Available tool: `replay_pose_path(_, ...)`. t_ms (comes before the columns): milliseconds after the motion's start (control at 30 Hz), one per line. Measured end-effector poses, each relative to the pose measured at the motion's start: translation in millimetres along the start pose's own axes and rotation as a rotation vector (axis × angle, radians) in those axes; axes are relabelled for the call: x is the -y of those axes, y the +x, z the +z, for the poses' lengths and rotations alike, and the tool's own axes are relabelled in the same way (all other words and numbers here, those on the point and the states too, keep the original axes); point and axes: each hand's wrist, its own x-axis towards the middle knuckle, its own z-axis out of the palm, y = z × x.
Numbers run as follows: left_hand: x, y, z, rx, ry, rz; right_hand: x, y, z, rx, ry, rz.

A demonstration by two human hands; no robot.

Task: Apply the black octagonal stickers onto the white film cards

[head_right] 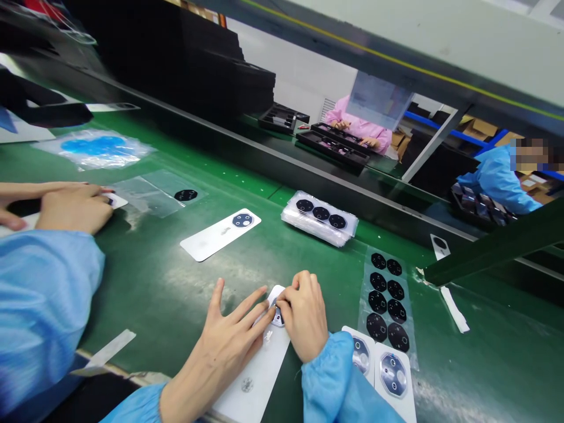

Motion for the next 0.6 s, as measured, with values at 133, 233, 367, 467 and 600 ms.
replay_pose_path(133,0,0,1.1,-0.017,-0.006,-0.004,1,0,-1,-0.033,-0.011,0.014)
replay_pose_path(233,0,0,1.3,-0.044,-0.012,-0.006,3,-3,2,-0.007,-0.129,-0.064)
replay_pose_path(367,-1,2,-1.0,-0.062,-0.05,-0.021,2,-2,2,0.008,-0.014,-0.039)
replay_pose_path(467,-1,1,-2.5,-0.062,-0.069,-0.028,3,-3,2,-0.018,-0.008,-0.036)
replay_pose_path(600,-2,0,-3.7,-0.07,-0.112,-0.046,7,-10,6,-0.005,-0.163,-0.104)
